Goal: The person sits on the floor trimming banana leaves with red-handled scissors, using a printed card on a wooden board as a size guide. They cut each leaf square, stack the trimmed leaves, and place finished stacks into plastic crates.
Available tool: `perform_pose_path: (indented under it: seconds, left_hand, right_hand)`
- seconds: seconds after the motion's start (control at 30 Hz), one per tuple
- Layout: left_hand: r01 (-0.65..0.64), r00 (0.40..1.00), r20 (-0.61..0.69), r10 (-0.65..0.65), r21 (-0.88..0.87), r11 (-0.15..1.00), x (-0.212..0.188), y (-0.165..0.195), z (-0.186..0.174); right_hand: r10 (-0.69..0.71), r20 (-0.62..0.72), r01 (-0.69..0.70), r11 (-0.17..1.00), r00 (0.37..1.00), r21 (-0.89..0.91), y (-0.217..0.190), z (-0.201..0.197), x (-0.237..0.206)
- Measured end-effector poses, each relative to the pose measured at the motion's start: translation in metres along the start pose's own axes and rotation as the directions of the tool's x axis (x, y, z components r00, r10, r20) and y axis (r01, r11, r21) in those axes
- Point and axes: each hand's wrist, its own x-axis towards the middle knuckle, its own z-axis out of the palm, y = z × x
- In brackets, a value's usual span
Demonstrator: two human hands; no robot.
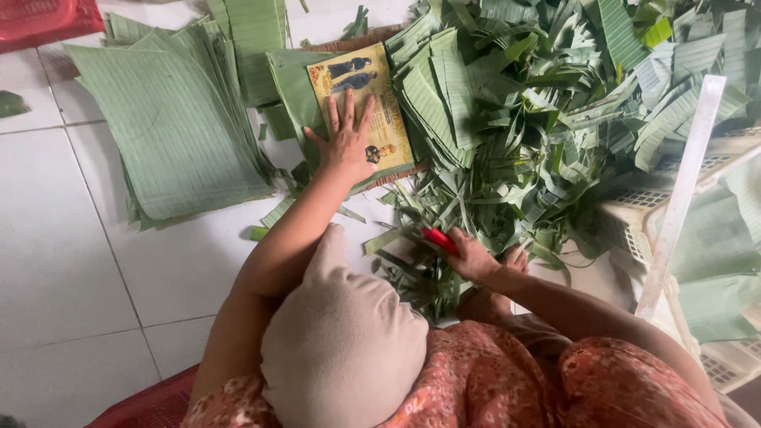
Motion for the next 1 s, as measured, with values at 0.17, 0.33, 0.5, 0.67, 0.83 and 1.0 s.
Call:
perform_pose_path:
  seconds: [0.17, 0.33, 0.5, 0.67, 0.83, 1.0]
  left_hand:
    - [-0.002, 1.0, -0.004, 0.002, 0.003, 1.0, 0.0, 0.001, 0.001]
    - [-0.007, 1.0, -0.001, 0.007, -0.028, 1.0, 0.001, 0.0, 0.001]
    - [-0.002, 1.0, -0.024, 0.002, -0.008, 1.0, 0.004, 0.0, 0.007]
    - [0.003, 1.0, 0.008, -0.003, 0.039, 0.999, 0.004, 0.0, 0.006]
    - [0.028, 0.999, 0.045, -0.027, -0.025, 0.999, 0.0, 0.003, 0.0]
    - [0.026, 0.999, 0.039, -0.026, 0.014, 1.0, 0.0, 0.004, -0.003]
  right_hand:
    - [-0.057, -0.178, 0.127, 0.902, 0.982, 0.412, -0.049, -0.069, 0.017]
    - [-0.034, -0.246, 0.204, 0.678, 0.969, 0.706, -0.115, -0.095, 0.066]
    - [0.14, -0.151, 0.024, 0.651, 0.979, 0.759, -0.142, -0.092, 0.127]
    - [0.083, -0.485, 0.042, 0.969, 0.871, 0.241, -0.129, -0.094, 0.171]
    - [0.093, -0.553, -0.023, 0.991, 0.828, 0.133, -0.122, -0.101, 0.19]
    - [0.104, -0.456, -0.115, 0.993, 0.884, 0.002, -0.129, -0.119, 0.214]
